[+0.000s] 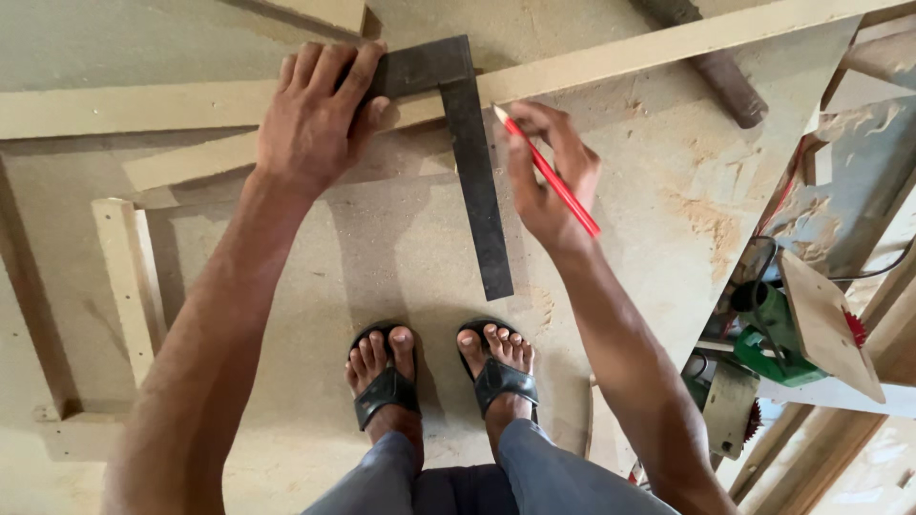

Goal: The person marks and cuts thin wooden strips on a workshop floor using a pencil, a square, and a circular saw.

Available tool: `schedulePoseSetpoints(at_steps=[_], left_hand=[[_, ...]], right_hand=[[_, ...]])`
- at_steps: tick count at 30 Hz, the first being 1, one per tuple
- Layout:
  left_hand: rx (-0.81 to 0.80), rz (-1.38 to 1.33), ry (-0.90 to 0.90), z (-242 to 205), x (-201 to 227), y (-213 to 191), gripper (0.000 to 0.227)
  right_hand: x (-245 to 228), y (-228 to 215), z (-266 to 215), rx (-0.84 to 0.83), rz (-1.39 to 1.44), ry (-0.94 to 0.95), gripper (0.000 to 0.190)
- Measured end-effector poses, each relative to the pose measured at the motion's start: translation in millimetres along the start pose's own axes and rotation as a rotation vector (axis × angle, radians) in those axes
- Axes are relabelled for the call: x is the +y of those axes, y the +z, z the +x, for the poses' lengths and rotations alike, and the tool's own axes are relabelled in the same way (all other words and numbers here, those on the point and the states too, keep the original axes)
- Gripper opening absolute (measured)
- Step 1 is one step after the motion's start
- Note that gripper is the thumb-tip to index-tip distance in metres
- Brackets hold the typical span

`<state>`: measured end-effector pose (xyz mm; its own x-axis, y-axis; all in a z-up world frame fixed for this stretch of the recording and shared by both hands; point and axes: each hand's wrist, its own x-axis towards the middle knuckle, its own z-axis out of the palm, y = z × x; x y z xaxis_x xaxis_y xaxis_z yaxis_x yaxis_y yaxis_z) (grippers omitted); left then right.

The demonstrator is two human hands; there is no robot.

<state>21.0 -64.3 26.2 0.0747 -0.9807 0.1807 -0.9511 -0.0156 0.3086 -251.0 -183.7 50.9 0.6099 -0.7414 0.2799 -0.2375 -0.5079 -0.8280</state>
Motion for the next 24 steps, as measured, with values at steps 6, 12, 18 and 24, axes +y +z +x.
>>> schedulePoseSetpoints(at_steps=[6,12,18,24], left_hand=[[0.038,-0.037,0.001,2,4,-7,0.045],[0.016,-0.054,-0.01,1,4,-5,0.045],[0.037,-0.027,0.01,0,4,-4,0.045],[0.048,-0.044,0.014,-1,2,-2,0.044]], right_hand=[[-11,11,32,0.015,-0.043,-0.076,0.012],[-3,14,30,0.0,-0.036,-0.061,0.013],[12,16,25,-0.005,-0.059,-0.109,0.013],[16,15,15,-0.035,-0.074,-0.143,0.009]])
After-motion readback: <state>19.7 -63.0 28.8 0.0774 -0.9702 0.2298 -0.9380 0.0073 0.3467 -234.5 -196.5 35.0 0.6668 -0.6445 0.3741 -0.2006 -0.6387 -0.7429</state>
